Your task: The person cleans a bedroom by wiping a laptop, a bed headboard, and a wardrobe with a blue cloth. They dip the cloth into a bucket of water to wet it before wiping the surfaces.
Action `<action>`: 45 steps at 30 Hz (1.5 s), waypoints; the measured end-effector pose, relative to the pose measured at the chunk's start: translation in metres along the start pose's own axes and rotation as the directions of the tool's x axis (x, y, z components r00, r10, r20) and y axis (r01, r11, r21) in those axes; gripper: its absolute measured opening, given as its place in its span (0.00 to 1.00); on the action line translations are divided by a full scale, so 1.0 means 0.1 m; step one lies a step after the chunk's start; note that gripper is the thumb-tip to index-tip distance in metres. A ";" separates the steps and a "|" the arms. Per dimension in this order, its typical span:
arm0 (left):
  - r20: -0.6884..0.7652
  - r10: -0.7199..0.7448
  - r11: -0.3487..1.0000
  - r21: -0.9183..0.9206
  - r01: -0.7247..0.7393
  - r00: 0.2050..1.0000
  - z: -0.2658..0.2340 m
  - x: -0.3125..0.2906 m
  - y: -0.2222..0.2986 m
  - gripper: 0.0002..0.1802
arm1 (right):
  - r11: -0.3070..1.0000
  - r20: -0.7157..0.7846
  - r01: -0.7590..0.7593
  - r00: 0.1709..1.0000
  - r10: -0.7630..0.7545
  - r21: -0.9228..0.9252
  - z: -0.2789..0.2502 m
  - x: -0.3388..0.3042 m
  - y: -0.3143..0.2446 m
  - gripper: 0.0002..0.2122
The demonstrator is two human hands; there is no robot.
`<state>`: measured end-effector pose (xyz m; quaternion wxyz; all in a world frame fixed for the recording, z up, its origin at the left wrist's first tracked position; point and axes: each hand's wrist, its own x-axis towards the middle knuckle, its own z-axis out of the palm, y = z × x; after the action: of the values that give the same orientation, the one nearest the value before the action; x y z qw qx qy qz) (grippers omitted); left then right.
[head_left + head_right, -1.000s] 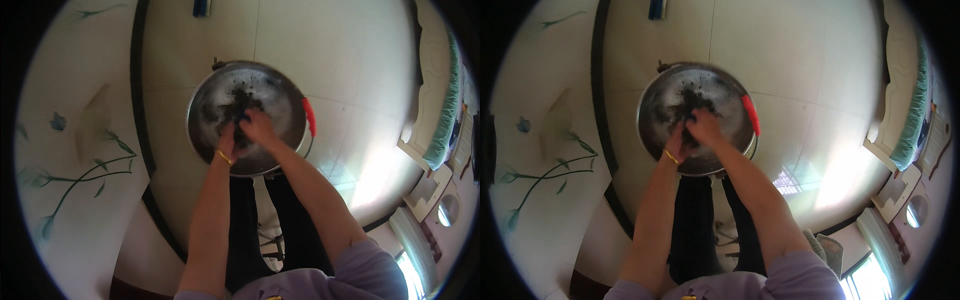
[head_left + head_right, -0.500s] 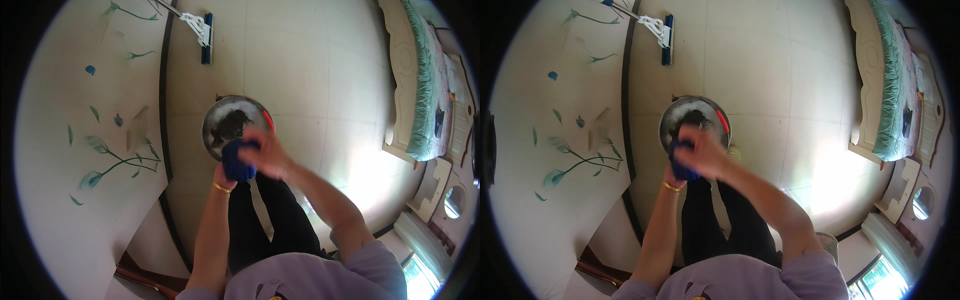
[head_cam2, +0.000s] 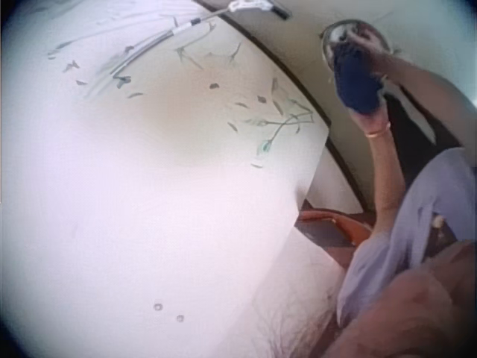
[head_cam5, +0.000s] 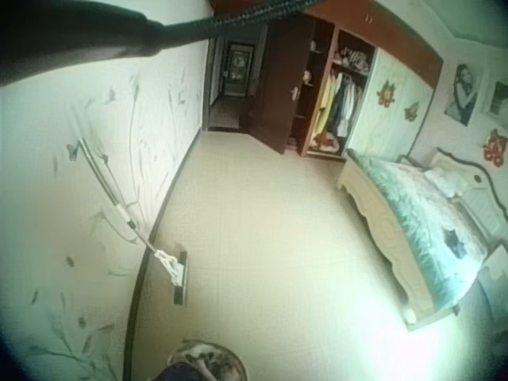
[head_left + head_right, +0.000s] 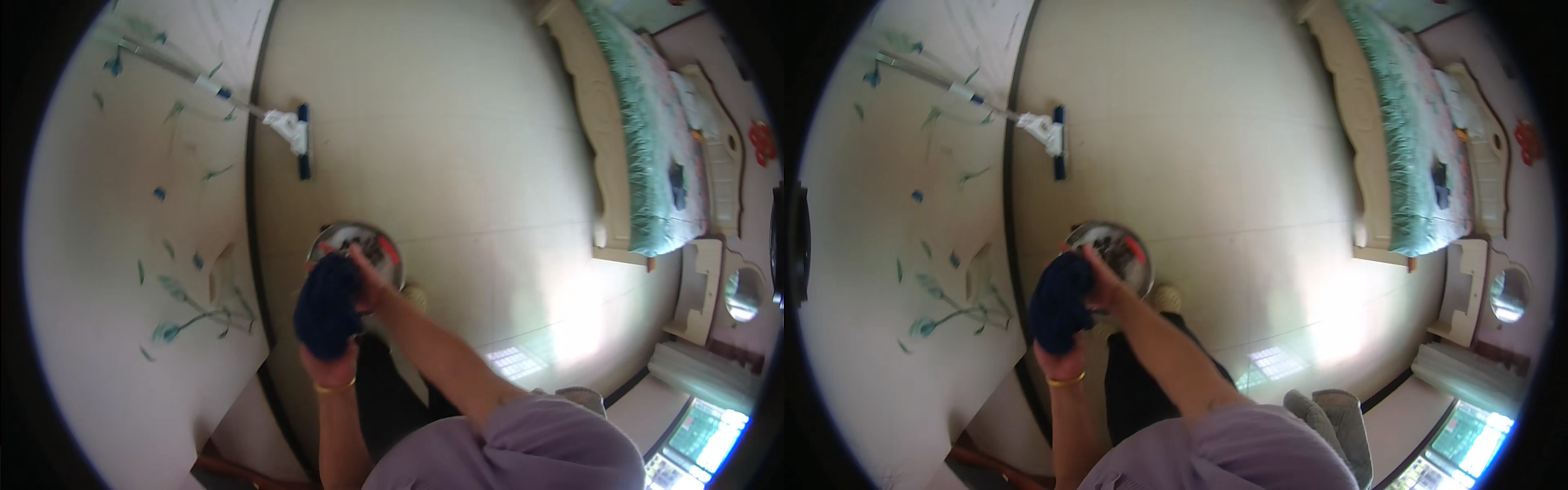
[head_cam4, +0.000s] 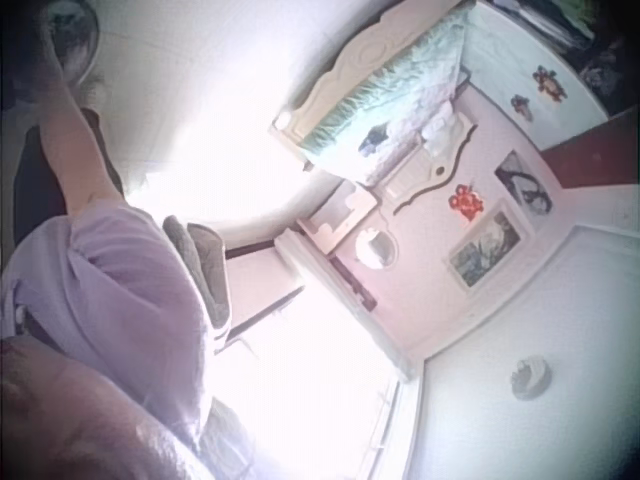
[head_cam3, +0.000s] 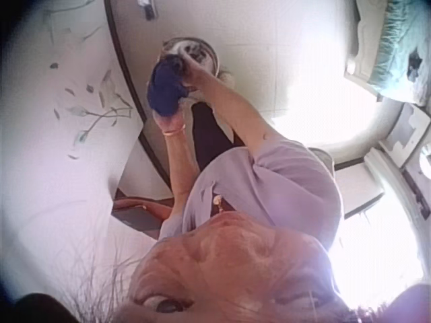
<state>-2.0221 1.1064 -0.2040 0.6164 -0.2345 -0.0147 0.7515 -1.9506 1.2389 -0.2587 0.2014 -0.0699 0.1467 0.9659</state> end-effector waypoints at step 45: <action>-0.051 0.083 0.626 0.780 -0.012 0.995 1.79 -0.70 0.15 0.34 | -0.668 0.770 0.449 0.560 -0.307 -0.593 2.73 -0.90 2.00 0.15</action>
<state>-2.0936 1.0857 -0.0259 0.6371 0.0235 0.3427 0.6900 -1.9715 1.1159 0.0680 0.4843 -0.2113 -0.7406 0.4151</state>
